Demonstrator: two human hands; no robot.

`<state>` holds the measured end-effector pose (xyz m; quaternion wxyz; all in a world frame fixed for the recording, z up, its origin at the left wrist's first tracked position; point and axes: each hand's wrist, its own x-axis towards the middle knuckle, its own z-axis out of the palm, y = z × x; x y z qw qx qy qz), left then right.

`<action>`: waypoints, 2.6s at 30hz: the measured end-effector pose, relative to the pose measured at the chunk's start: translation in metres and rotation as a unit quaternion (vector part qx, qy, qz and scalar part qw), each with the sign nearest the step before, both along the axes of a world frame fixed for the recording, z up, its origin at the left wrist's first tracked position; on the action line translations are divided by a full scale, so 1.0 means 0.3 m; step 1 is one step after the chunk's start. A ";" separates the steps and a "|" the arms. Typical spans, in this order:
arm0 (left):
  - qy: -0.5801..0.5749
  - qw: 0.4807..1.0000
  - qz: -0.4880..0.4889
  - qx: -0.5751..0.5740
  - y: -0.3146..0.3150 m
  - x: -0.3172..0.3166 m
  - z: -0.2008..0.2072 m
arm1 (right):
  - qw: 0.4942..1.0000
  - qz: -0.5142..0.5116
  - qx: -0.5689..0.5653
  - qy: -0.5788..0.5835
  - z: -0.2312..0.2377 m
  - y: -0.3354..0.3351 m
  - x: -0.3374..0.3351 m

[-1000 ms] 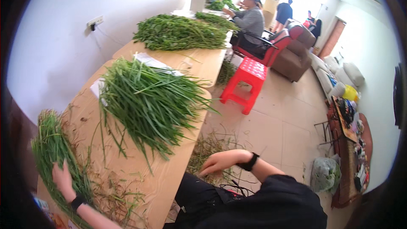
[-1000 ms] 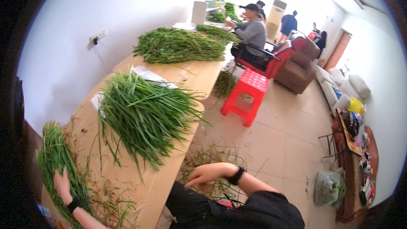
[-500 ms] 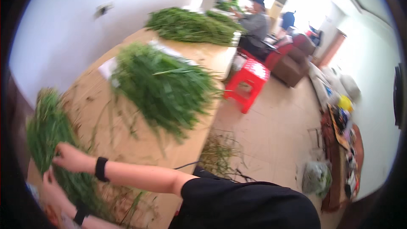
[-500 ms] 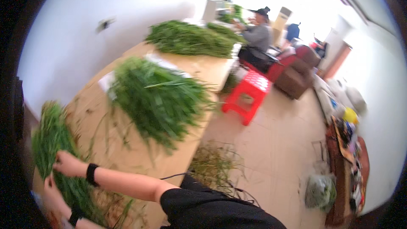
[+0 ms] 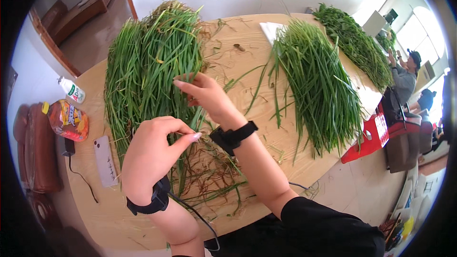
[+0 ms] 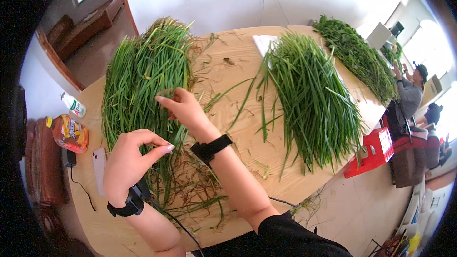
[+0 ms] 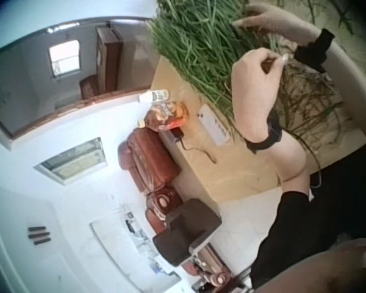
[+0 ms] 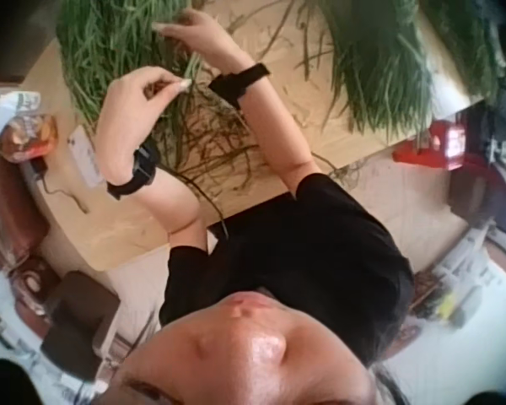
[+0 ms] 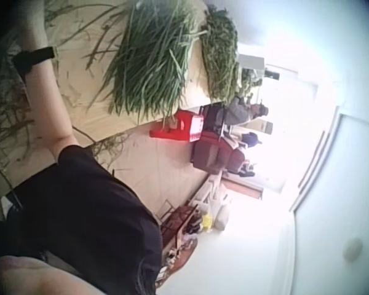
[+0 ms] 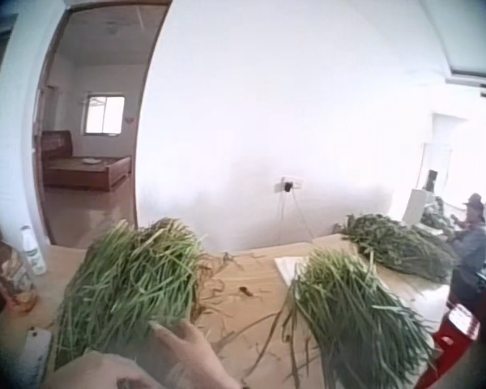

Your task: The person cleans chives by hand, peeling away the outer layers and removing debris from each stalk before placing it into a separate pile.

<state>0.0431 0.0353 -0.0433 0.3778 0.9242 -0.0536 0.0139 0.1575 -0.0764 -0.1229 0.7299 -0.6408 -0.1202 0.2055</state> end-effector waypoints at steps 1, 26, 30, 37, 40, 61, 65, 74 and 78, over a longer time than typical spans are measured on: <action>0.010 1.000 -0.013 0.000 0.008 -0.010 0.005 | 1.000 0.008 -0.006 -0.015 0.013 -0.005 0.001; -0.086 0.884 0.165 -0.428 -0.048 0.063 -0.009 | 0.931 -0.182 -0.062 -0.310 0.298 -0.161 -0.169; -0.135 0.846 0.249 -0.452 -0.023 0.071 -0.009 | 0.768 -0.345 -0.128 -0.523 0.350 -0.204 -0.186; -0.228 0.781 0.257 -0.522 -0.011 0.063 -0.009 | 0.906 -0.080 -0.249 -0.332 0.355 -0.202 -0.257; -0.252 0.754 0.229 -0.561 -0.022 0.062 -0.002 | 0.907 0.119 -0.284 -0.287 0.339 -0.165 -0.254; -0.305 0.784 0.194 -0.504 -0.012 -0.021 0.076 | 0.864 -0.265 -0.197 -0.379 0.369 -0.393 -0.279; -0.318 0.774 0.179 -0.517 0.023 -0.060 0.095 | 0.710 -0.450 -0.409 -0.355 0.345 -0.819 -0.326; -0.319 0.757 0.136 -0.554 -0.042 -0.071 0.133 | 0.536 -0.498 -0.676 -0.085 0.479 -1.357 -0.712; -0.313 0.762 0.142 -0.549 -0.053 -0.093 0.129 | 0.719 -0.429 -0.521 -0.166 0.494 -1.041 -0.591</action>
